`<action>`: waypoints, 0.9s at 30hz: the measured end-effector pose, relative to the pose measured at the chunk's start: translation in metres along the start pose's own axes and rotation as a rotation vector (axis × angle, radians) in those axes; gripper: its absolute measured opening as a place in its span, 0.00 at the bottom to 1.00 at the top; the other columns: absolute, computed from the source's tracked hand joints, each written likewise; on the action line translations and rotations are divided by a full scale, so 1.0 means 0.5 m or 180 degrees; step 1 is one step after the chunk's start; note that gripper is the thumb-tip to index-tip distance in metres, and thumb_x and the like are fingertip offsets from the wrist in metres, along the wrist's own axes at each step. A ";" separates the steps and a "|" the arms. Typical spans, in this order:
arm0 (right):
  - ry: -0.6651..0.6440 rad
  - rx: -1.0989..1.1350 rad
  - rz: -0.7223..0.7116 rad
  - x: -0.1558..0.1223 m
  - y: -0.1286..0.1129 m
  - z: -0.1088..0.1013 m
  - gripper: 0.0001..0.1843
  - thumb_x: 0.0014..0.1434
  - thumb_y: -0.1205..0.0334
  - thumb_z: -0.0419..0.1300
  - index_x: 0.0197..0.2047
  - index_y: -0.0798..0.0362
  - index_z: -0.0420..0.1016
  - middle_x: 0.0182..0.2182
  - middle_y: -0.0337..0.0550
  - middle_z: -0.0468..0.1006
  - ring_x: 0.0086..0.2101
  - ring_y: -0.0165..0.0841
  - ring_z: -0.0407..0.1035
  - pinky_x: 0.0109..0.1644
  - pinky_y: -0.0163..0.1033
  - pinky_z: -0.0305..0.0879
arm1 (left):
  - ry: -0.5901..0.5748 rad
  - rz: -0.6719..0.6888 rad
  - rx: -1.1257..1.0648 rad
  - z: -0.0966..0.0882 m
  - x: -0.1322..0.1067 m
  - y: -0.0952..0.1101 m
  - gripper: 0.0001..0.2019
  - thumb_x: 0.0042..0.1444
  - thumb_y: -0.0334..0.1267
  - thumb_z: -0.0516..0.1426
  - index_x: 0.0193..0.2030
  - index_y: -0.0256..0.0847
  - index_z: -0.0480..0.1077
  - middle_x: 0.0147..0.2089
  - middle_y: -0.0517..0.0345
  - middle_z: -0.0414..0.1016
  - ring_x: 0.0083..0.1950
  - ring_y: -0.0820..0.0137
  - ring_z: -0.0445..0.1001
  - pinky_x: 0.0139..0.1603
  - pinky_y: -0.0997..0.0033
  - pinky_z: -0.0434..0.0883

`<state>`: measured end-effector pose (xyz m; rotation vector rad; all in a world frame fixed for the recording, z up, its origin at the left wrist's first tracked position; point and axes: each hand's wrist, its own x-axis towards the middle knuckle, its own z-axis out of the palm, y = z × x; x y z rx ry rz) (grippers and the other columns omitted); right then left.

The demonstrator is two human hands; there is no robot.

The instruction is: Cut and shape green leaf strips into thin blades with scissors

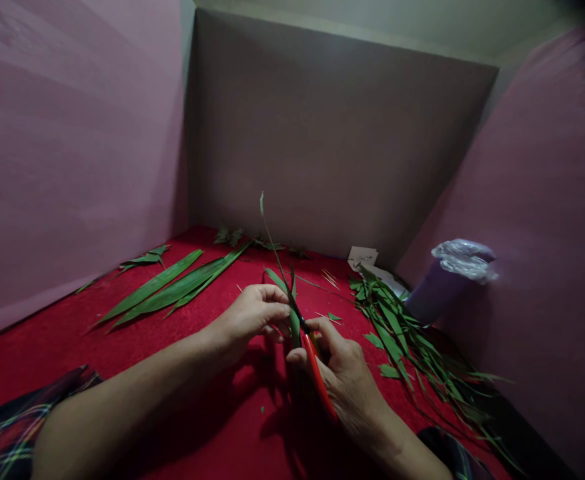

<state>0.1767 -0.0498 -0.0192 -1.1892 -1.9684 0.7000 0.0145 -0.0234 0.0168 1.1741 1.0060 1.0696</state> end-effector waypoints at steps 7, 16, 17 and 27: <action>-0.0014 0.0028 -0.0075 -0.001 -0.003 -0.002 0.18 0.55 0.47 0.58 0.39 0.54 0.66 0.23 0.37 0.73 0.21 0.28 0.62 0.24 0.31 0.55 | 0.0007 -0.0027 0.0065 0.001 0.003 0.003 0.05 0.40 0.29 0.56 0.25 0.37 0.62 0.21 0.59 0.70 0.20 0.74 0.69 0.22 0.74 0.67; -0.0029 0.0039 -0.0109 -0.002 -0.003 -0.001 0.18 0.56 0.48 0.57 0.39 0.54 0.66 0.22 0.36 0.72 0.21 0.27 0.61 0.24 0.31 0.55 | -0.0018 -0.0061 0.0058 -0.001 0.001 0.002 0.05 0.40 0.29 0.57 0.25 0.37 0.62 0.21 0.58 0.71 0.20 0.74 0.69 0.22 0.73 0.67; -0.0024 0.0053 -0.0104 -0.002 -0.004 -0.001 0.18 0.55 0.48 0.57 0.39 0.54 0.66 0.22 0.36 0.72 0.21 0.27 0.60 0.24 0.31 0.55 | -0.0025 -0.0054 0.0059 -0.002 0.002 0.001 0.05 0.40 0.29 0.57 0.25 0.37 0.62 0.21 0.58 0.71 0.20 0.74 0.69 0.22 0.73 0.67; -0.0005 0.0050 -0.0122 -0.001 -0.005 -0.001 0.17 0.55 0.49 0.58 0.38 0.54 0.66 0.21 0.35 0.71 0.20 0.26 0.59 0.23 0.30 0.54 | -0.0048 -0.0049 0.0069 -0.001 0.002 0.000 0.05 0.39 0.30 0.57 0.24 0.37 0.62 0.20 0.59 0.70 0.20 0.74 0.69 0.21 0.74 0.66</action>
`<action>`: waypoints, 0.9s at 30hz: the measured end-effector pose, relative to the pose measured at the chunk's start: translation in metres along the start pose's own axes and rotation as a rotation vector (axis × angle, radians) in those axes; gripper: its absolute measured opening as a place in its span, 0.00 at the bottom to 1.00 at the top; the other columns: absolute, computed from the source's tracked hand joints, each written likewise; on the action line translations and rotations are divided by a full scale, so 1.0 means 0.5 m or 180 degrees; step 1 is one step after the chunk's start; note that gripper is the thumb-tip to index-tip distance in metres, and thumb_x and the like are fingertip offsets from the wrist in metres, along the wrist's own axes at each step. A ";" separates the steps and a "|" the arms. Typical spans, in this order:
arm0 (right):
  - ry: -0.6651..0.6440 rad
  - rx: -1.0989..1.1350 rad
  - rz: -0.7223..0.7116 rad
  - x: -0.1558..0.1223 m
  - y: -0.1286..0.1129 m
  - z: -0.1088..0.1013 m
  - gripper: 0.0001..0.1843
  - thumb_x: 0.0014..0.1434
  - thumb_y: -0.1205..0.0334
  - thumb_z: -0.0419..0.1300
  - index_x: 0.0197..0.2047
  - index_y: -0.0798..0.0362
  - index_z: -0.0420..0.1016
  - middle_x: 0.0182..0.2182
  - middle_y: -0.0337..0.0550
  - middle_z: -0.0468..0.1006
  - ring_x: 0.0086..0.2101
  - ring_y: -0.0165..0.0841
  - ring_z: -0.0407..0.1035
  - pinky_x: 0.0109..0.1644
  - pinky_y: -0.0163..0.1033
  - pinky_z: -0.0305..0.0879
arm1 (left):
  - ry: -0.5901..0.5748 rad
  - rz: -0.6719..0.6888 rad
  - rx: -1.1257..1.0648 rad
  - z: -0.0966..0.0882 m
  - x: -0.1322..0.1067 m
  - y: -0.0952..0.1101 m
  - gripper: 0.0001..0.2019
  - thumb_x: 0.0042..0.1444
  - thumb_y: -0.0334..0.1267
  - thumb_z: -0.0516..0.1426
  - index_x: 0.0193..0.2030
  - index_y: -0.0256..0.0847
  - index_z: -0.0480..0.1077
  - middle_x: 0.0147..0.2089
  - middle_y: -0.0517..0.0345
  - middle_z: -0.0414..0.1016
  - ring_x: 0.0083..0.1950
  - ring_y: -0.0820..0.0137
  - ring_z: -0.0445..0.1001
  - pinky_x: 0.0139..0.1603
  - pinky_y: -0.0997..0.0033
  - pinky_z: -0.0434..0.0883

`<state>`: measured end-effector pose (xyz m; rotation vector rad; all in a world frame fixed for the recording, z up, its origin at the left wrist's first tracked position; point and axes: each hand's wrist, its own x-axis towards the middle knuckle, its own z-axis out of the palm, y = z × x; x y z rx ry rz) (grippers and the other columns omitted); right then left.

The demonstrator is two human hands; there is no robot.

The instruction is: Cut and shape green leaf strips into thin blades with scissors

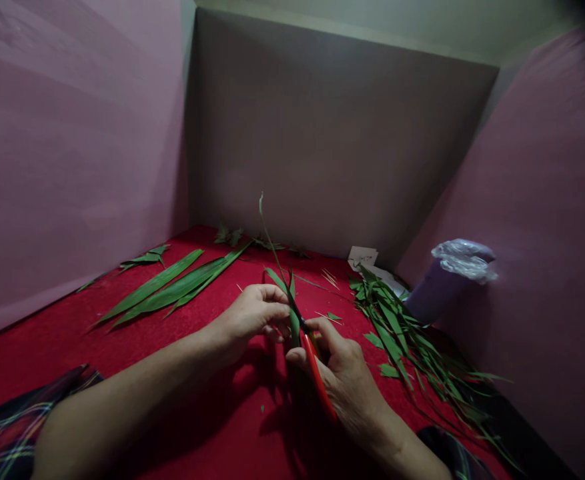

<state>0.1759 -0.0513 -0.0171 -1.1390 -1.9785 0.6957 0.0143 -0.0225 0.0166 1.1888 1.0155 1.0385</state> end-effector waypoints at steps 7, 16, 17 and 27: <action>-0.0006 0.0007 0.0006 0.003 -0.003 -0.001 0.16 0.55 0.49 0.58 0.38 0.54 0.66 0.22 0.35 0.72 0.20 0.27 0.60 0.23 0.30 0.55 | 0.0010 -0.0001 0.0039 -0.001 0.002 -0.002 0.05 0.39 0.30 0.57 0.24 0.37 0.62 0.19 0.59 0.70 0.19 0.74 0.69 0.21 0.74 0.66; -0.0040 -0.0023 0.0007 0.000 0.000 -0.001 0.16 0.56 0.49 0.58 0.38 0.54 0.66 0.20 0.35 0.70 0.20 0.26 0.57 0.23 0.31 0.54 | -0.0029 0.0001 0.0026 -0.001 0.002 -0.001 0.05 0.39 0.30 0.57 0.23 0.37 0.62 0.19 0.59 0.70 0.19 0.74 0.69 0.21 0.74 0.66; -0.0048 -0.0025 0.0020 0.000 0.000 -0.002 0.16 0.56 0.50 0.58 0.39 0.54 0.66 0.20 0.34 0.70 0.20 0.26 0.57 0.23 0.31 0.53 | -0.0029 -0.0003 0.0035 -0.001 0.002 -0.001 0.05 0.40 0.30 0.57 0.23 0.37 0.62 0.19 0.59 0.70 0.20 0.74 0.69 0.21 0.74 0.66; -0.0086 -0.0088 0.0182 -0.001 -0.006 -0.002 0.17 0.55 0.50 0.57 0.39 0.54 0.66 0.19 0.34 0.68 0.19 0.26 0.54 0.23 0.31 0.50 | 0.0001 -0.0036 0.0087 -0.002 0.002 -0.002 0.04 0.40 0.29 0.56 0.23 0.37 0.62 0.19 0.58 0.71 0.19 0.74 0.68 0.22 0.74 0.66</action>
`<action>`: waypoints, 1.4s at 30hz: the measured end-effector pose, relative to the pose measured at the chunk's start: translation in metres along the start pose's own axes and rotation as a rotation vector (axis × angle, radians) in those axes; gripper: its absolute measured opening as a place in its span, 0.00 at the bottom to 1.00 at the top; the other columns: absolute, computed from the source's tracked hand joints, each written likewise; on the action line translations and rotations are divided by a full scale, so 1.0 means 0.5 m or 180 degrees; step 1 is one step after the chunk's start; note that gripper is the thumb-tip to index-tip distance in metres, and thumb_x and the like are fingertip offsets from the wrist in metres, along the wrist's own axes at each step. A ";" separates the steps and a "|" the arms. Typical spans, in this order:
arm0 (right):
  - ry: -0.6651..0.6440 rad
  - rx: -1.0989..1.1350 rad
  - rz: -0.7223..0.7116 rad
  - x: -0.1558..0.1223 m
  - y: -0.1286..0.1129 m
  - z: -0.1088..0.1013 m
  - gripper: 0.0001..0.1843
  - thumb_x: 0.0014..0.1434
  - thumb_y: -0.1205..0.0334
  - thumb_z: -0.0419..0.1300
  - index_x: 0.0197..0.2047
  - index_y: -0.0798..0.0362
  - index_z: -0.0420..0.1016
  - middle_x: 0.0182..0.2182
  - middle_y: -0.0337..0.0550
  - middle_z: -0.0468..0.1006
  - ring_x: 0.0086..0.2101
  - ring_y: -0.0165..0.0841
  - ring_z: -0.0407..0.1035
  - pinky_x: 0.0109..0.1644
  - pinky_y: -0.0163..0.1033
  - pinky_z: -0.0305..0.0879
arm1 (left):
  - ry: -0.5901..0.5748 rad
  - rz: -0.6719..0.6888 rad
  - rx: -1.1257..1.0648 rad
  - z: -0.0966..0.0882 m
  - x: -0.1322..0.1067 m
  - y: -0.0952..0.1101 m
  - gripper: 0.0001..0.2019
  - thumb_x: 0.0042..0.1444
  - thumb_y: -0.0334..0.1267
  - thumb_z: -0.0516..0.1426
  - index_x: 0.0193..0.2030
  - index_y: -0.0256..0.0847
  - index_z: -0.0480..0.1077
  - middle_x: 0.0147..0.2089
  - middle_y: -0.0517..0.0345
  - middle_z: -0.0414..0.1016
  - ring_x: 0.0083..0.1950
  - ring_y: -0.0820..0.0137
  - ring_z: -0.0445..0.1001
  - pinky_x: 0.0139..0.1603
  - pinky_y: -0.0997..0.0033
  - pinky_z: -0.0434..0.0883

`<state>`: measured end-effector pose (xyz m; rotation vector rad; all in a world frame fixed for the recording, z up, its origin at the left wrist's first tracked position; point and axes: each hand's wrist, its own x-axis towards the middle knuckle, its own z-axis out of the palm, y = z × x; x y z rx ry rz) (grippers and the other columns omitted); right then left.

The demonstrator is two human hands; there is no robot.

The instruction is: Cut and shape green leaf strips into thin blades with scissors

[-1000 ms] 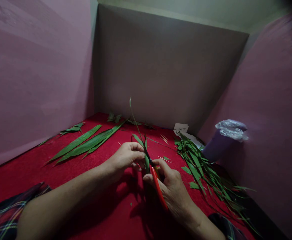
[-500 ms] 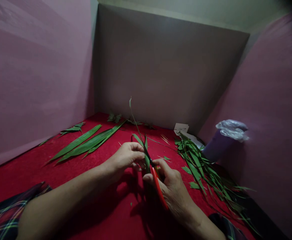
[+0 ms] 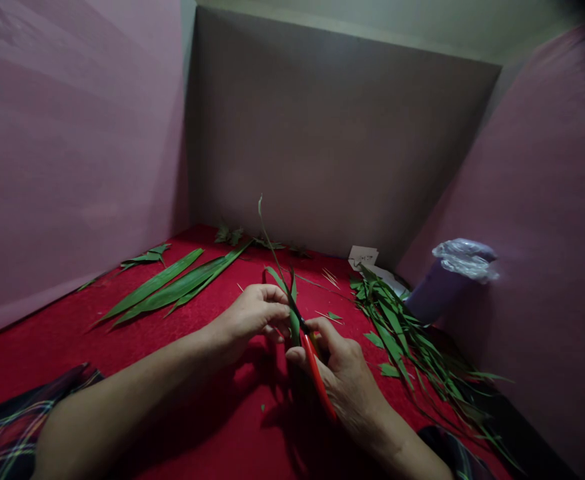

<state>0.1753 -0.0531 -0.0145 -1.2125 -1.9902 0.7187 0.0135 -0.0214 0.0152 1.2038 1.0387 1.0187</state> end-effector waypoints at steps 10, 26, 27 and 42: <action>-0.0045 -0.0038 -0.0035 0.001 0.006 0.002 0.16 0.56 0.49 0.57 0.39 0.54 0.65 0.20 0.35 0.69 0.19 0.27 0.56 0.23 0.31 0.51 | -0.0026 -0.0004 0.0048 0.001 0.000 0.000 0.05 0.40 0.29 0.56 0.23 0.37 0.62 0.19 0.58 0.71 0.19 0.74 0.69 0.22 0.73 0.66; -0.0078 -0.0179 -0.0127 -0.002 0.002 -0.001 0.10 0.57 0.57 0.56 0.40 0.52 0.65 0.22 0.36 0.73 0.21 0.28 0.61 0.24 0.30 0.52 | -0.0030 -0.0044 0.0071 0.001 0.002 0.000 0.04 0.39 0.28 0.55 0.23 0.37 0.62 0.18 0.59 0.71 0.19 0.74 0.68 0.22 0.73 0.66; -0.0086 -0.0206 -0.0129 -0.002 0.002 -0.001 0.10 0.57 0.57 0.56 0.40 0.52 0.65 0.23 0.36 0.73 0.21 0.28 0.61 0.24 0.30 0.53 | -0.0038 -0.0042 0.0079 0.000 0.002 -0.001 0.04 0.39 0.28 0.55 0.23 0.37 0.62 0.19 0.59 0.71 0.19 0.74 0.68 0.22 0.73 0.66; -0.0111 -0.0232 -0.0170 -0.001 0.003 -0.002 0.10 0.58 0.57 0.56 0.40 0.52 0.65 0.25 0.37 0.75 0.22 0.28 0.64 0.25 0.30 0.55 | -0.0031 -0.0028 0.0065 -0.001 0.002 -0.002 0.04 0.39 0.28 0.55 0.23 0.37 0.62 0.18 0.59 0.70 0.19 0.74 0.68 0.22 0.73 0.66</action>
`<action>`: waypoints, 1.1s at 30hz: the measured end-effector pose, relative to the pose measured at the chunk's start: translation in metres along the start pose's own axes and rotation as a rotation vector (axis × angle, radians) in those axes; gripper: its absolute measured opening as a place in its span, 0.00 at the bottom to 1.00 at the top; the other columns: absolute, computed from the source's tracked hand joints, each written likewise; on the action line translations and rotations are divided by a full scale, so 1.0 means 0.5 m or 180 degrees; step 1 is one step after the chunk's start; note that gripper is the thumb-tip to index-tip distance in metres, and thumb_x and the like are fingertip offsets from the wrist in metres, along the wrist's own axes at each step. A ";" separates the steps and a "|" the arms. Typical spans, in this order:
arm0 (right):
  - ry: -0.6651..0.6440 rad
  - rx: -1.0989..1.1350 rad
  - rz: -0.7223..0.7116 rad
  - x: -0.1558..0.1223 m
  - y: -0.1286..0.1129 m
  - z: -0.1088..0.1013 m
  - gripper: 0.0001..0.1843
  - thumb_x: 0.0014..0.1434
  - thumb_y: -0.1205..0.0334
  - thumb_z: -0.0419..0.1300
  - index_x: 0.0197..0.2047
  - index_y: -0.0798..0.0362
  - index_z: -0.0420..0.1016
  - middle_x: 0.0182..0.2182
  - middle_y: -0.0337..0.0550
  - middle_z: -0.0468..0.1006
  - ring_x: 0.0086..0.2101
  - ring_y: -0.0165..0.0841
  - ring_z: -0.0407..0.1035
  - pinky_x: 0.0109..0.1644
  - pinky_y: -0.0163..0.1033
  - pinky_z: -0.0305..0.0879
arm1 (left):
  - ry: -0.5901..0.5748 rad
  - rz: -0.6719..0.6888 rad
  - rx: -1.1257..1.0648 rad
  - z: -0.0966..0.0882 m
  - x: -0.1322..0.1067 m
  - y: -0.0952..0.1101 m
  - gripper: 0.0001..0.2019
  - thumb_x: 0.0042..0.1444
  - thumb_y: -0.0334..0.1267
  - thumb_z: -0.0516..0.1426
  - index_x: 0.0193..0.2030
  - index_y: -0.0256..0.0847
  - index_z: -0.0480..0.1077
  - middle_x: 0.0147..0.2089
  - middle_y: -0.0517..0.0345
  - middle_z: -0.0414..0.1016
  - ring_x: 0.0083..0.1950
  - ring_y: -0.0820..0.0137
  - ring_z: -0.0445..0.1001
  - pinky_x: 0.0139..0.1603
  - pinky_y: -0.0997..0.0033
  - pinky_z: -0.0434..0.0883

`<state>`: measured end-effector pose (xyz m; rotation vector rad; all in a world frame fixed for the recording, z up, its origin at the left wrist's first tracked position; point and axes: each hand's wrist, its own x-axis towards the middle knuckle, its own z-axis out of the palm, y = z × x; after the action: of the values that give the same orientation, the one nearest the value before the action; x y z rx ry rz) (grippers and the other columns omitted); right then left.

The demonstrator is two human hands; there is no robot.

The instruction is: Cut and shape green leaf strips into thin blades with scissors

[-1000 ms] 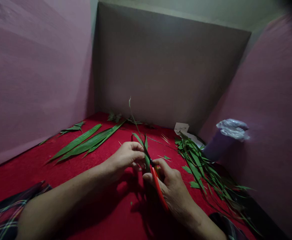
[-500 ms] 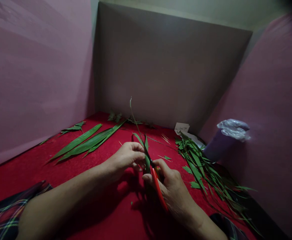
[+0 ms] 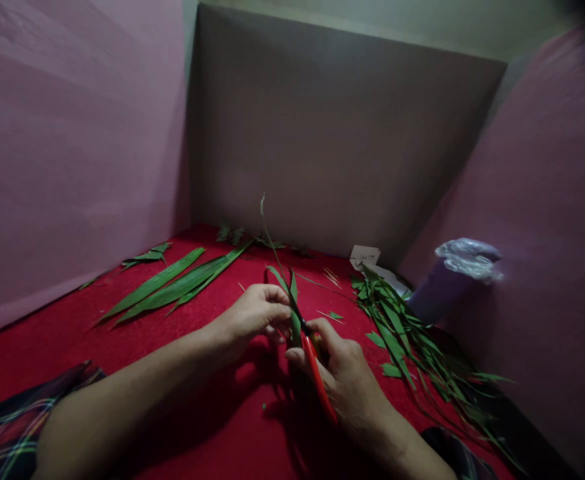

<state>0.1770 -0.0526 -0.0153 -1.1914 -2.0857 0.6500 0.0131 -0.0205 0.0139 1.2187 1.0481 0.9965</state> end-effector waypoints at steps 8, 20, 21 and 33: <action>-0.0003 0.0027 -0.0005 -0.001 -0.004 0.001 0.09 0.58 0.58 0.55 0.41 0.52 0.65 0.25 0.37 0.75 0.22 0.29 0.65 0.25 0.30 0.54 | -0.0003 -0.0021 -0.0008 0.001 0.001 0.000 0.05 0.39 0.27 0.55 0.23 0.38 0.62 0.18 0.60 0.70 0.18 0.75 0.68 0.21 0.74 0.66; 0.0013 -0.0110 0.0008 -0.001 -0.004 -0.001 0.14 0.58 0.52 0.55 0.41 0.53 0.65 0.22 0.37 0.73 0.21 0.28 0.62 0.24 0.31 0.53 | -0.0002 -0.0037 0.0009 0.002 -0.001 0.001 0.04 0.39 0.27 0.55 0.23 0.37 0.62 0.18 0.60 0.71 0.17 0.75 0.68 0.21 0.74 0.66; 0.0022 -0.0137 0.0001 -0.001 -0.004 -0.001 0.14 0.58 0.52 0.55 0.41 0.53 0.65 0.22 0.36 0.73 0.21 0.29 0.62 0.24 0.31 0.53 | 0.0001 -0.0036 -0.0001 0.002 -0.001 0.001 0.05 0.39 0.27 0.55 0.23 0.37 0.62 0.18 0.60 0.71 0.17 0.75 0.68 0.21 0.74 0.66; -0.0057 -0.0209 -0.0004 -0.004 -0.006 -0.003 0.11 0.59 0.53 0.55 0.39 0.51 0.65 0.24 0.36 0.74 0.22 0.30 0.65 0.25 0.32 0.54 | 0.0037 -0.0042 0.0046 0.002 0.000 0.000 0.04 0.40 0.27 0.55 0.24 0.37 0.63 0.18 0.60 0.71 0.17 0.76 0.68 0.21 0.75 0.65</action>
<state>0.1773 -0.0557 -0.0127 -1.2244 -2.1374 0.5979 0.0141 -0.0209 0.0139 1.2176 1.0729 0.9883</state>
